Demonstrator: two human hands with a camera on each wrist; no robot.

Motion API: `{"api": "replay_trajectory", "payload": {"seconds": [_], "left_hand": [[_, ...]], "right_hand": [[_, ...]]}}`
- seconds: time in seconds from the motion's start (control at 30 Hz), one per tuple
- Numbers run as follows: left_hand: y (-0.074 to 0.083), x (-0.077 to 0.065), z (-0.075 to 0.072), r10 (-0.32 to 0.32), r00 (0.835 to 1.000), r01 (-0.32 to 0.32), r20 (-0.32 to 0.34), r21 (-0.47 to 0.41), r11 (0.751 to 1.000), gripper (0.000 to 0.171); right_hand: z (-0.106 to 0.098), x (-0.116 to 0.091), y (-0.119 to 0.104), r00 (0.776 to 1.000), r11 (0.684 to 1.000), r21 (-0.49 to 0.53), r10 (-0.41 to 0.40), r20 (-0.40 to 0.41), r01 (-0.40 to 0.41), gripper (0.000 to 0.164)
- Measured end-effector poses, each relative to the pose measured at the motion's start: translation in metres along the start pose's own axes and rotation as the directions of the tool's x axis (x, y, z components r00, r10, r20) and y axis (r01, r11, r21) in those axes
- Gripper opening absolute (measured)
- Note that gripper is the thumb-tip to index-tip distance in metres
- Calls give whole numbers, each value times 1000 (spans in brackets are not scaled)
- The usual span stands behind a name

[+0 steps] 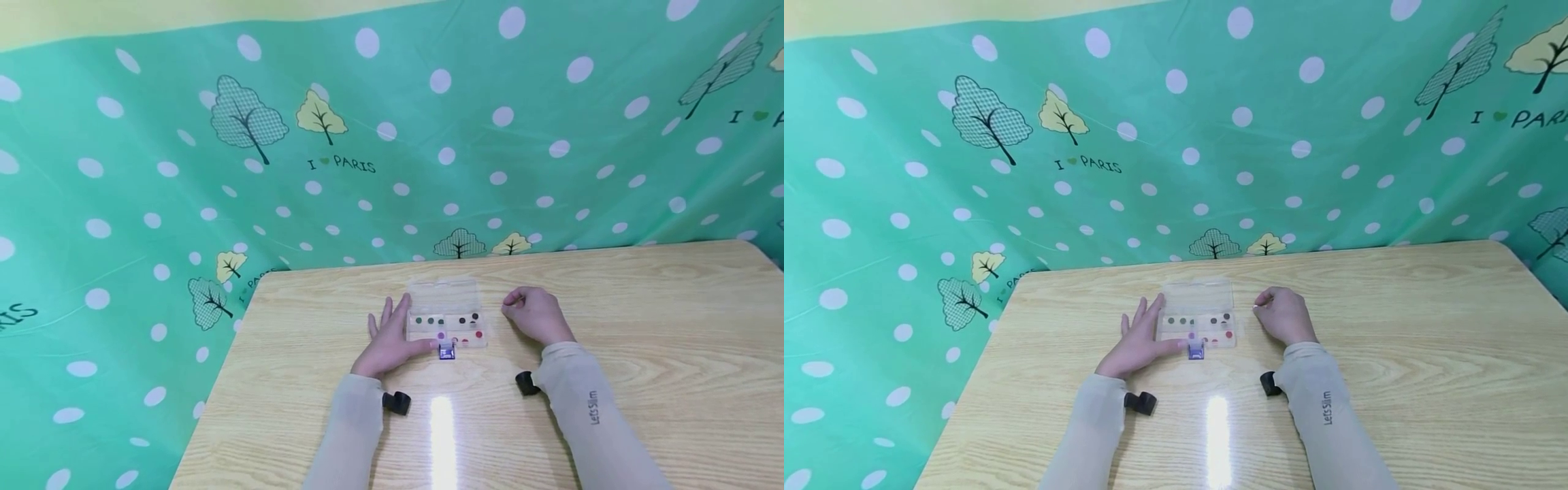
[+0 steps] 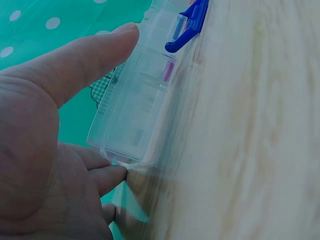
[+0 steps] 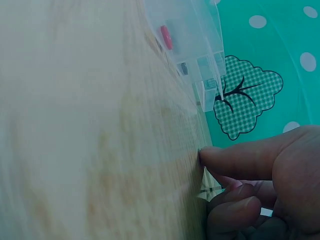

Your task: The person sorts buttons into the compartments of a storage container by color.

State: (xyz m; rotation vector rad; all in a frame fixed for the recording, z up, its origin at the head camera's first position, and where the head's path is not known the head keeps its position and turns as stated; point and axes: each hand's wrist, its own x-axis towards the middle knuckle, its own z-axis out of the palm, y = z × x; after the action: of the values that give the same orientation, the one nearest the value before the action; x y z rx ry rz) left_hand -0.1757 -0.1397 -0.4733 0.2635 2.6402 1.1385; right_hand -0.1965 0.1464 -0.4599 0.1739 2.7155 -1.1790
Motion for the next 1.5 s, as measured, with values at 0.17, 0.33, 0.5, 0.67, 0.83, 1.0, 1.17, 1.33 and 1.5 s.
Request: {"api": "replay_trajectory", "payload": {"seconds": [0.17, 0.33, 0.5, 0.67, 0.83, 1.0, 1.17, 1.33, 1.5], "left_hand": [[1, -1, -1, -3, 1000, 3, -3, -2, 1000, 116], [2, -2, -1, -8, 1000, 8, 1, -5, 1000, 117], [2, -2, -1, -11, 1000, 11, 10, 3, 1000, 117], [2, -3, -1, -11, 1000, 11, 9, -5, 1000, 117], [2, -3, -1, -15, 1000, 15, 4, -16, 1000, 117], [2, -2, -1, -10, 1000, 10, 8, -23, 1000, 117], [3, -1, -2, 7, 1000, -7, 10, -13, 1000, 116], [6, -3, -3, 4, 1000, -4, 12, -8, 1000, 114], [5, -3, -2, -1, 1000, 1, 8, -5, 1000, 115]], "right_hand": [[0, 1, 0, 1000, 1000, 7, -10, -1, 10, 18], [0, 1, 0, 1000, 1000, 7, -14, -3, 14, 17], [-1, 0, 0, 1000, 1000, 8, -5, 0, 5, 18], [-2, -1, 0, 1000, 1000, 4, -5, 11, 4, 19], [-1, -1, -1, 1000, 1000, 10, -7, 14, 7, 20], [-1, -1, -1, 1000, 1000, 16, 3, 12, -3, 21], [-3, -2, -1, 1000, 1000, 12, -3, 4, 3, 21], [-4, -2, -2, 1000, 1000, 17, -12, -4, 12, 23], [-5, -2, -4, 1000, 1000, 23, -14, -7, 14, 24]]}}
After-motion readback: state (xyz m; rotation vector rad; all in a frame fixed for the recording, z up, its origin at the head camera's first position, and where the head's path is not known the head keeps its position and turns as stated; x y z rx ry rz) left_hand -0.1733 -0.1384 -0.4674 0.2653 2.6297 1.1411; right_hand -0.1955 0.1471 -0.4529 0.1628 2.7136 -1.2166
